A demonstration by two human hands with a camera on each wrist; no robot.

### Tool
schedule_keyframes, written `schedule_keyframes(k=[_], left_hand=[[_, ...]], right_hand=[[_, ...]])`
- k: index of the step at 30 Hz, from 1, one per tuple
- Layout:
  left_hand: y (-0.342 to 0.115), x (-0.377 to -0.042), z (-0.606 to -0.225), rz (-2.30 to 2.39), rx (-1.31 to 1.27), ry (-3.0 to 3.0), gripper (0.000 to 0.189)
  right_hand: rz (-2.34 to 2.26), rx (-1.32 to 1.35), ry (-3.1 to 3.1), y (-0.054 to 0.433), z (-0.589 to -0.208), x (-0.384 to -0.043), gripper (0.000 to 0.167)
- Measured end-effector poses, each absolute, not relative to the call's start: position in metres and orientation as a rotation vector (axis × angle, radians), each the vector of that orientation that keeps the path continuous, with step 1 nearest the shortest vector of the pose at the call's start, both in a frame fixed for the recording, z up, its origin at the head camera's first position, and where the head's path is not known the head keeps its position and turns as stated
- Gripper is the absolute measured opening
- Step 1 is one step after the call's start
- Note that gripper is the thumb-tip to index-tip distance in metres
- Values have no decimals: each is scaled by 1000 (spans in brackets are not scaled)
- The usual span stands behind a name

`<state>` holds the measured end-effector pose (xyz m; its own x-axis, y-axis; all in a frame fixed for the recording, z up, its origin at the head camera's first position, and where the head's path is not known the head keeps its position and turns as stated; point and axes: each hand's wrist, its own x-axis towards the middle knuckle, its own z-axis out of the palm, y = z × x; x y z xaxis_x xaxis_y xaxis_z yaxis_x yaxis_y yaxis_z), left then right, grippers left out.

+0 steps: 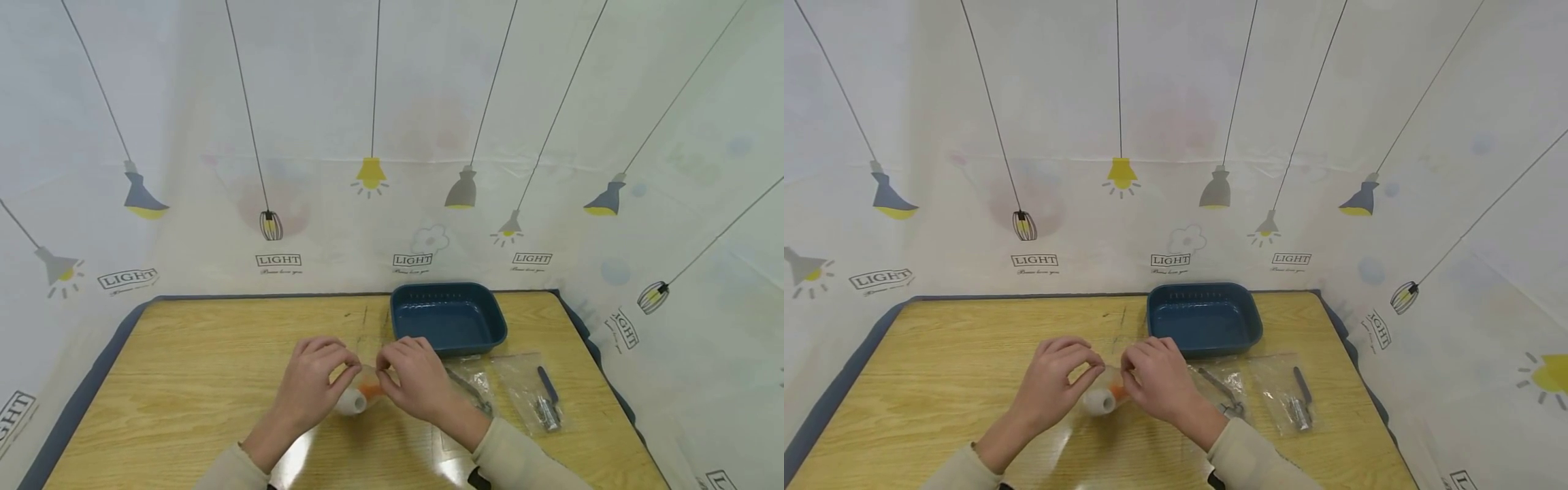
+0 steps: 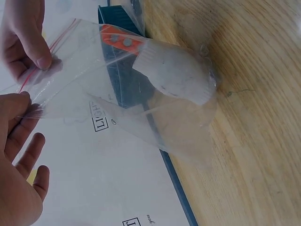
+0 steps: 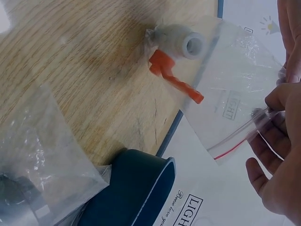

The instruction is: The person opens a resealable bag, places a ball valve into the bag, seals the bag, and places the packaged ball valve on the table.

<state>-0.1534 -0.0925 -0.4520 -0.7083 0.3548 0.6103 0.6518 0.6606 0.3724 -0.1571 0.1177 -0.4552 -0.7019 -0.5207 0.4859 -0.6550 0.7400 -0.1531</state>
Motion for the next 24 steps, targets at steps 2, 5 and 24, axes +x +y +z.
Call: schedule_keyframes(k=[2, 5, 24], left_hand=[[-93, -153, -452, -801, -782, -2383, 10], [-93, -153, -453, -800, -782, -2390, 11], [-96, -152, -453, -829, -769, -2404, 12]], right_hand=[[448, 904, -2535, 119, -455, -157, 15], [465, 916, -2552, 120, -455, -157, 14], [458, 916, -2651, 126, -454, -154, 13]])
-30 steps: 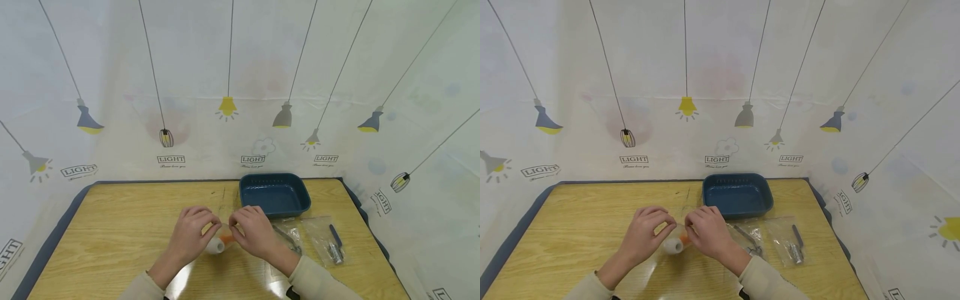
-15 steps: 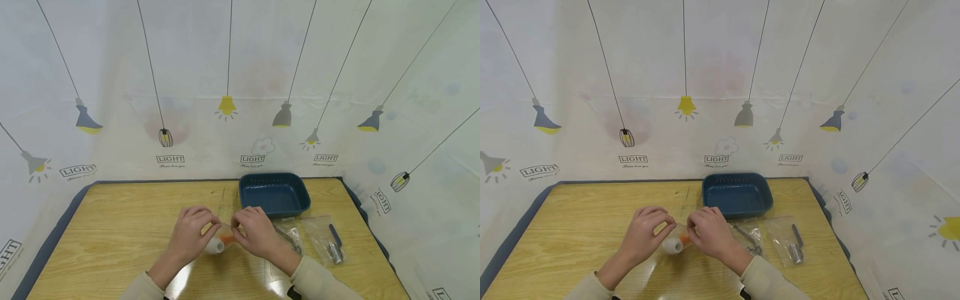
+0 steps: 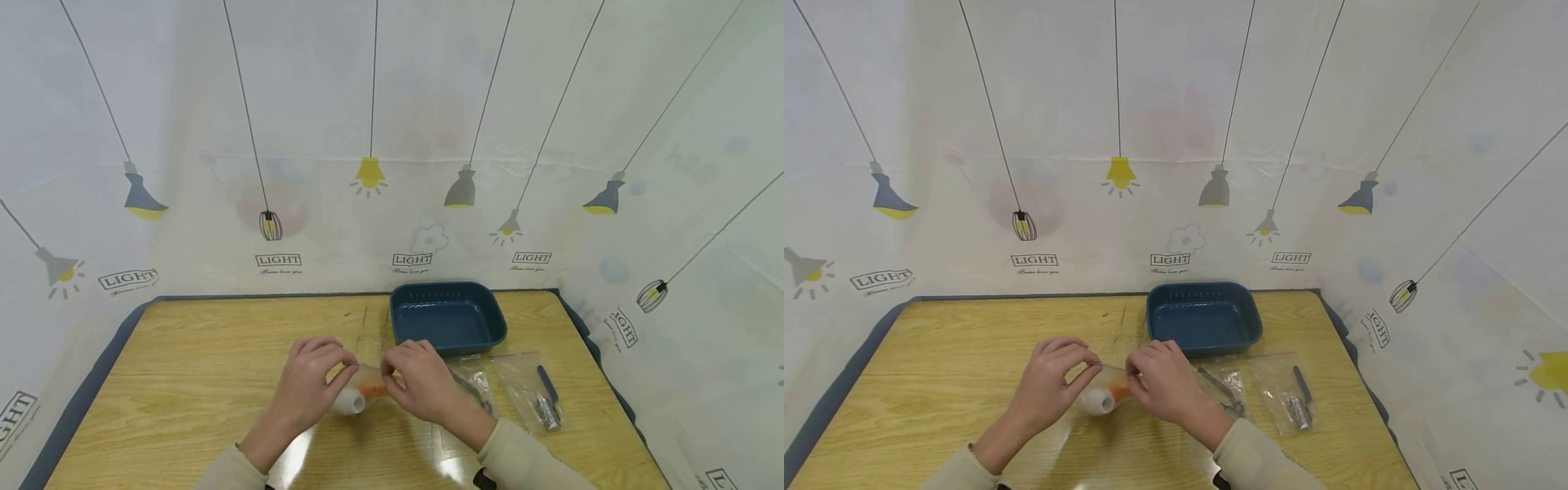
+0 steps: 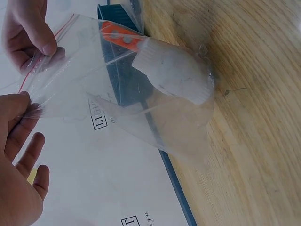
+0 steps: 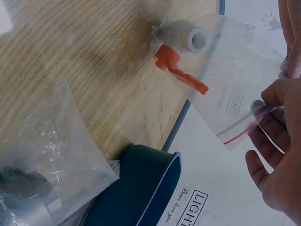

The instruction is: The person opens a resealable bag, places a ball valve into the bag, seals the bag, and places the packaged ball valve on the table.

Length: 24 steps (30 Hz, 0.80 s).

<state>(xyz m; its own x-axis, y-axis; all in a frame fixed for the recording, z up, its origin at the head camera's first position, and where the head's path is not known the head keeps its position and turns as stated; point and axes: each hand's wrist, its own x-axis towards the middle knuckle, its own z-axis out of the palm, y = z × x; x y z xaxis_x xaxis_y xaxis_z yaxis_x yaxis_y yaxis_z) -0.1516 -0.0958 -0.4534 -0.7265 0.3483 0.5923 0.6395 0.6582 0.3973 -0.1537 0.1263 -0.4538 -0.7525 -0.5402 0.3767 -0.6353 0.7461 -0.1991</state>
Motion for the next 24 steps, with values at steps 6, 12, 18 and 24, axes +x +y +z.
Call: schedule_keyframes(k=[6, 12, 18, 24], left_hand=[[-96, -152, -453, -829, -776, -2404, 11], [-95, -152, -453, -826, -785, -2398, 11], [-95, -153, -454, -819, -783, -2399, 11], [-95, -153, -453, -828, -777, -2395, 11]], right_hand=[[459, 902, -2656, 128, -456, -153, 11], [448, 883, -2649, 132, -456, -151, 11], [460, 891, -2632, 134, -458, -152, 12], [462, 873, -2646, 137, -460, -152, 13]])
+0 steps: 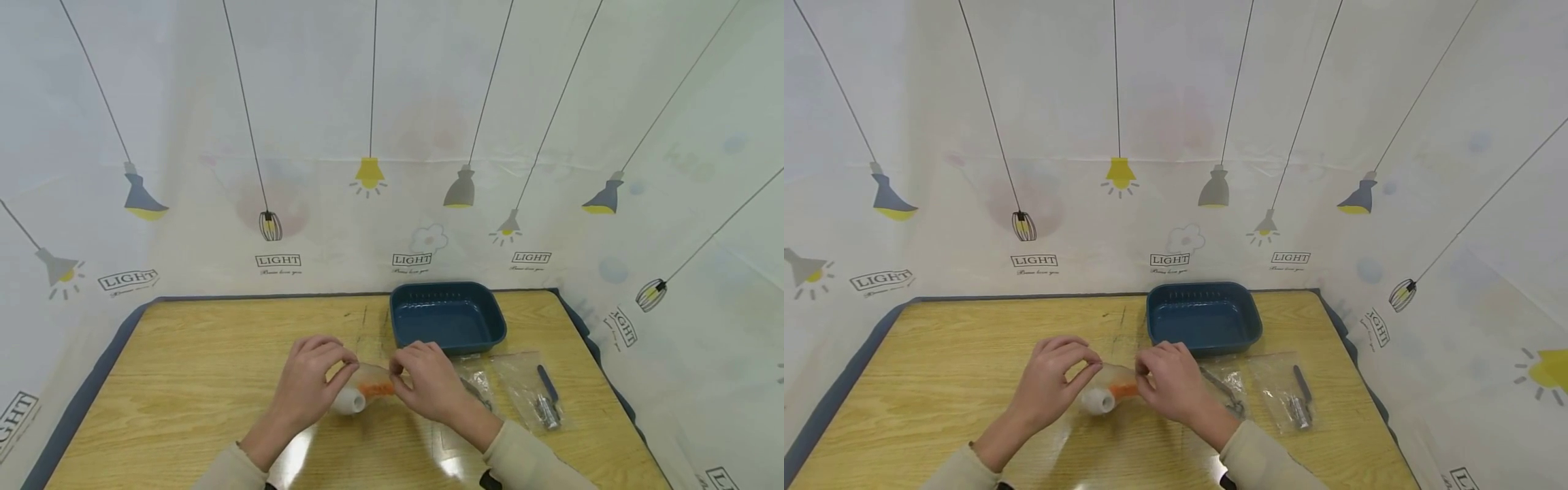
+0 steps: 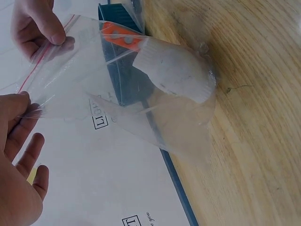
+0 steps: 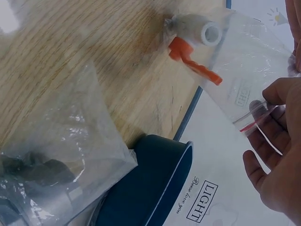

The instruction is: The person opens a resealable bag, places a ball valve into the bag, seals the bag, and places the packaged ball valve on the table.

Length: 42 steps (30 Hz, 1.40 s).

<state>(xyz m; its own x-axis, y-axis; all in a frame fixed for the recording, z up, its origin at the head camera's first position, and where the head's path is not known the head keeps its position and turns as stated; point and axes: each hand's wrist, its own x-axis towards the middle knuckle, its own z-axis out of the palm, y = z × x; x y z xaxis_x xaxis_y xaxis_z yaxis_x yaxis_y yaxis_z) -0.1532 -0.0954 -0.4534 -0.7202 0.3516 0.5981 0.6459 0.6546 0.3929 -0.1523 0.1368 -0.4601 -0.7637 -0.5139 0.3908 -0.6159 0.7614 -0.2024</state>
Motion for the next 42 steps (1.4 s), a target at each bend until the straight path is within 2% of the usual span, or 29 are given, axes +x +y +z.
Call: schedule_keyframes(k=[42], left_hand=[[-99, -153, -455, -841, -732, -2417, 10]], right_hand=[[405, 816, -2693, 152, -471, -154, 12]])
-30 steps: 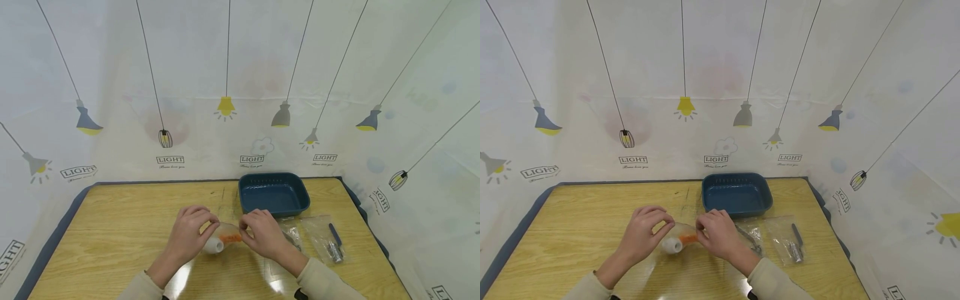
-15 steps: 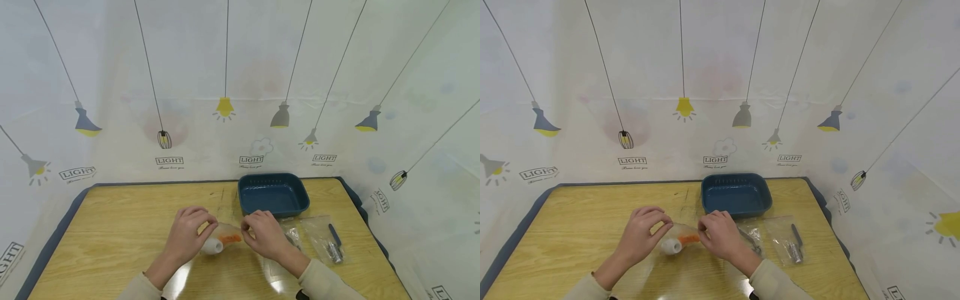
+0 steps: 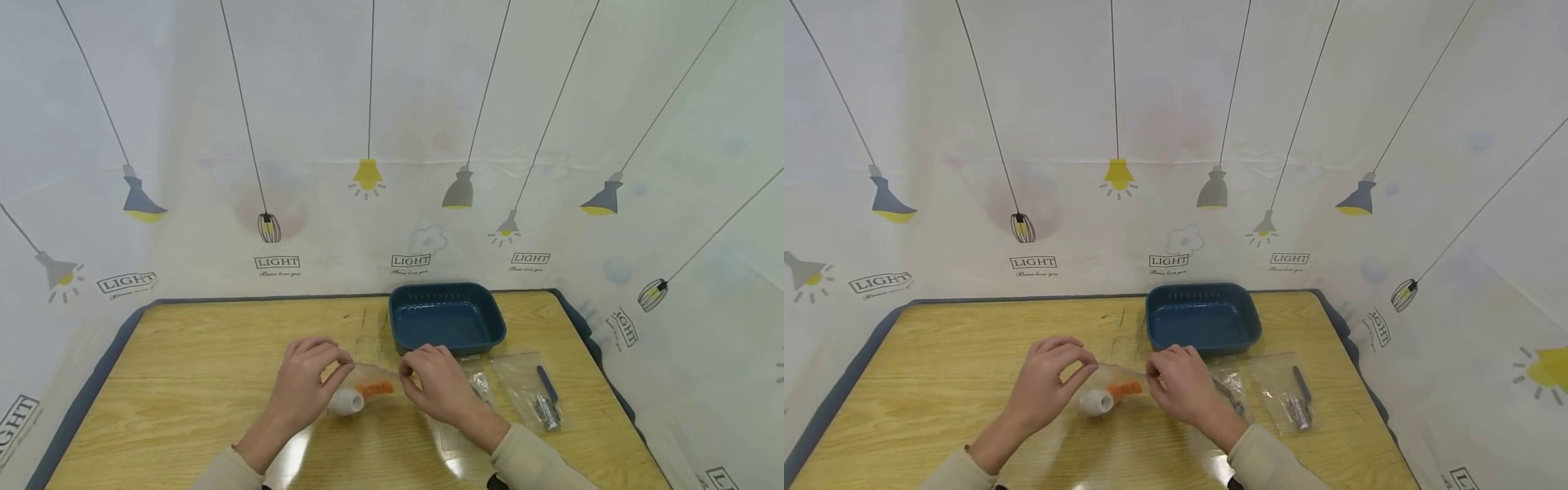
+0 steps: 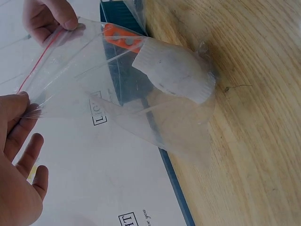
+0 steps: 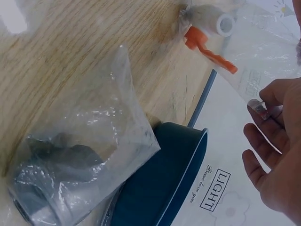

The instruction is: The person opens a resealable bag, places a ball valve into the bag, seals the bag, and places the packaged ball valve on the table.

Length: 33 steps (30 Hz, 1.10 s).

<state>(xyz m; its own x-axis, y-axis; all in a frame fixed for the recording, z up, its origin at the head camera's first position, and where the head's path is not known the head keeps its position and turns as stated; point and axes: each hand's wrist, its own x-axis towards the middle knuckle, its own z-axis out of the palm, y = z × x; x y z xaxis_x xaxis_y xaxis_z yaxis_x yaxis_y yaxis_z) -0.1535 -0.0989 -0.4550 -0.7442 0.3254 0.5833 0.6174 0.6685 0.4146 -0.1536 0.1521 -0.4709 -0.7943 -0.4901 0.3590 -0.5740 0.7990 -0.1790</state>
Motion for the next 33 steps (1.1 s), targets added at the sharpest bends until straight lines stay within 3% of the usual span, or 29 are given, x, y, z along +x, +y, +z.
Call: schedule_keyframes(k=[33], left_hand=[[-100, -152, -454, -877, -737, -2422, 6]], right_hand=[[370, 755, -2810, 163, -474, -153, 7]])
